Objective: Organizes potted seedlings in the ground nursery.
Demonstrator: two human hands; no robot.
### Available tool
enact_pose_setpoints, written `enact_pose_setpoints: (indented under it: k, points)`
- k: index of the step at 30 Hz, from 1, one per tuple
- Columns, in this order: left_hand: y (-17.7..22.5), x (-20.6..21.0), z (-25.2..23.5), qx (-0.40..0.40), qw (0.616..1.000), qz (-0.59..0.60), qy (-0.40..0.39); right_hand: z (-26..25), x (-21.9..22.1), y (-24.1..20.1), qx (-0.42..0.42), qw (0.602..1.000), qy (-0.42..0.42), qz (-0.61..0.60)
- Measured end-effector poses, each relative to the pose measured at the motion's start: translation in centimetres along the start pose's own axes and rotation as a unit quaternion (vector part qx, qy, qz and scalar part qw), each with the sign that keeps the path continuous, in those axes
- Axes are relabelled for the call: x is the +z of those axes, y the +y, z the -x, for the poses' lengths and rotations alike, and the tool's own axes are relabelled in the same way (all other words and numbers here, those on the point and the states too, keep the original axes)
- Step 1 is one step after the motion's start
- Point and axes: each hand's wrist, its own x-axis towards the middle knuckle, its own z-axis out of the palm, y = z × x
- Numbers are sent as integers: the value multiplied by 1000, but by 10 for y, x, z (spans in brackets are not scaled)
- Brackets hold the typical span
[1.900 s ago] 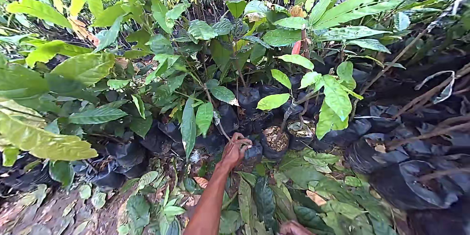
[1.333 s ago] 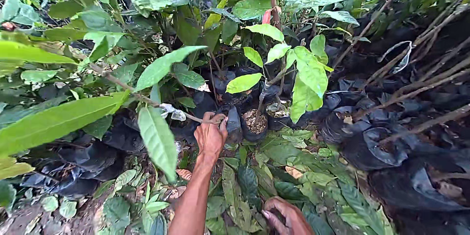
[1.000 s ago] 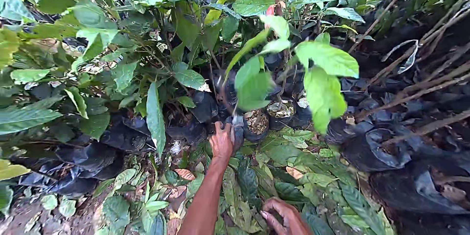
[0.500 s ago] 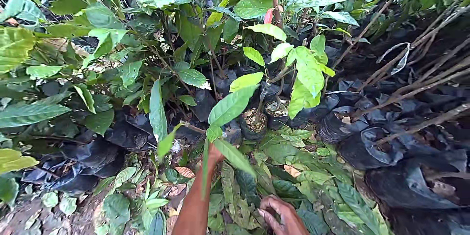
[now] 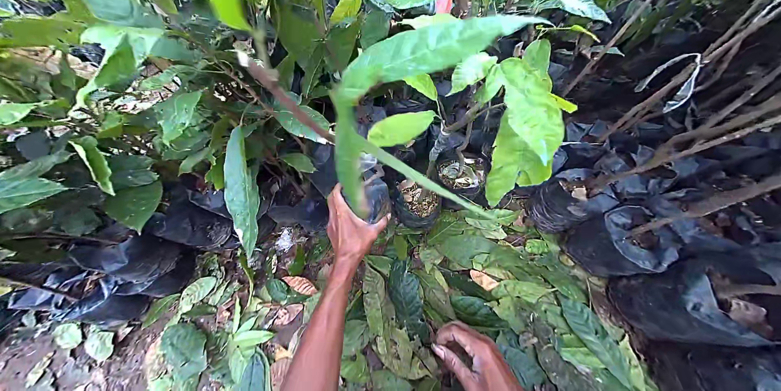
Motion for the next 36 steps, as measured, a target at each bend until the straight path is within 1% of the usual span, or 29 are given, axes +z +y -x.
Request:
enact_pose_setpoints:
  k: [2,3,5,8,12,16,20,23,26,28,32,34,36]
  points:
    - [-13,33,0,-40,998,-31,-37,-3,0,0,8,1000,-8,5]
    - [-20,47,2,-43,997,-51,-47,-4,1,-1,12,1000,-11,8]
    - [-24,58,3,-47,995,-65,-60,-8,1,-3,11,1000,-19,14]
    - [-24,53,2,-39,996,-57,-64,-18,9,-7,-7,1000,-29,9]
    - [-30,46,-1,-20,993,-32,-114,-18,15,-16,-9,999,-51,10]
    - [-36,53,0,5,996,-25,-85,-8,14,-7,-21,998,-56,18]
    - [-35,53,2,-6,997,-22,-79,-5,17,-2,-18,999,-48,16]
    - [-32,52,4,-14,996,-29,-80,-6,18,-4,-24,998,-61,17]
    - [-28,47,3,-35,993,-39,-105,-7,20,-5,-33,997,-64,7]
    - [-25,40,2,-49,988,-42,-141,-7,20,-5,-35,998,-55,-4]
    - [-24,21,3,-41,977,-12,-208,-2,23,-2,-22,999,-18,-29]
    - [-14,3,10,-37,974,-12,-222,1,26,0,-31,999,5,-42]
    - [1,-31,11,-25,969,-60,-239,-2,33,4,-57,996,3,-64]
